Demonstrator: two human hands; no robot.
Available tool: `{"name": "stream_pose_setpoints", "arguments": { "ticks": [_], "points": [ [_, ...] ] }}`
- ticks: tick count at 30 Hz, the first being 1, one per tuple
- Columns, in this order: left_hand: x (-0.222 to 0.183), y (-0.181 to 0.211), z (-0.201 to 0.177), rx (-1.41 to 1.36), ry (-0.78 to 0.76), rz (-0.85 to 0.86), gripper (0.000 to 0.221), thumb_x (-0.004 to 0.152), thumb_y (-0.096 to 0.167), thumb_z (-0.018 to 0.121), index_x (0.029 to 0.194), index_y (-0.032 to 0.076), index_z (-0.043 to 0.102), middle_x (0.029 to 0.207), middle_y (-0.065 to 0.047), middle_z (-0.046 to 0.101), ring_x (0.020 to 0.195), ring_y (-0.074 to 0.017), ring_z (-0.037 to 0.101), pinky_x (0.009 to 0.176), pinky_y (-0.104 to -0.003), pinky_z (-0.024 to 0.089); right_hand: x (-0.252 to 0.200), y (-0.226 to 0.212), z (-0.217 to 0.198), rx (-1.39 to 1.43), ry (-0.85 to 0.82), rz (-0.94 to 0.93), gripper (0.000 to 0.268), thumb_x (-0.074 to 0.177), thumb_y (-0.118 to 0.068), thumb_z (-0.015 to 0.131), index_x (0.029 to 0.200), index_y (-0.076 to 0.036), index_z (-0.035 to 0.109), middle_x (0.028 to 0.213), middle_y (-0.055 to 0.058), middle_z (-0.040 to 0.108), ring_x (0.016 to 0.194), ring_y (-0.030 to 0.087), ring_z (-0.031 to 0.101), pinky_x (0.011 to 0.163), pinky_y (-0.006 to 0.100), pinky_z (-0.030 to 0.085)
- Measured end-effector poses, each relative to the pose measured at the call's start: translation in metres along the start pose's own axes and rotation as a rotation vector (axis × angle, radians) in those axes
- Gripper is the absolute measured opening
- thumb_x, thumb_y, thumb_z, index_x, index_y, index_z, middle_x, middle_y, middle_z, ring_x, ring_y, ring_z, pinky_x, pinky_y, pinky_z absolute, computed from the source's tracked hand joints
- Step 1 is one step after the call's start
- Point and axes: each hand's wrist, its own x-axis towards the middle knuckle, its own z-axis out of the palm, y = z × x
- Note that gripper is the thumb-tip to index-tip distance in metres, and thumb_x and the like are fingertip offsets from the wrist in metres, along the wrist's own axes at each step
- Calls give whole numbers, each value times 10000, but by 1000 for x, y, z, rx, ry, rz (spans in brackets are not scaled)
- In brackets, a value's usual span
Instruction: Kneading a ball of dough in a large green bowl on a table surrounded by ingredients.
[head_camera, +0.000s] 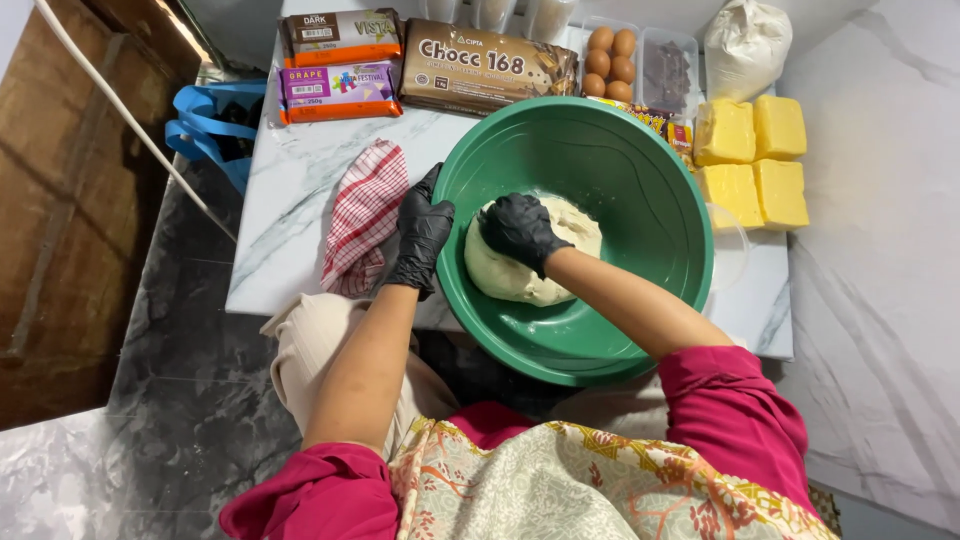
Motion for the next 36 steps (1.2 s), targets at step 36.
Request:
{"name": "stream_pose_setpoints", "arguments": {
  "ticks": [36],
  "points": [
    [-23,20,-20,-28,-156,37,613,596,222,494,1187,380,468,950,-11,627,898,-240,593,822,-360,443,19,70,24,-263,-38,-587,286,628,-339,564,789,-127,460,703,58,440,673,263,485,564,392,412]
  ]
}}
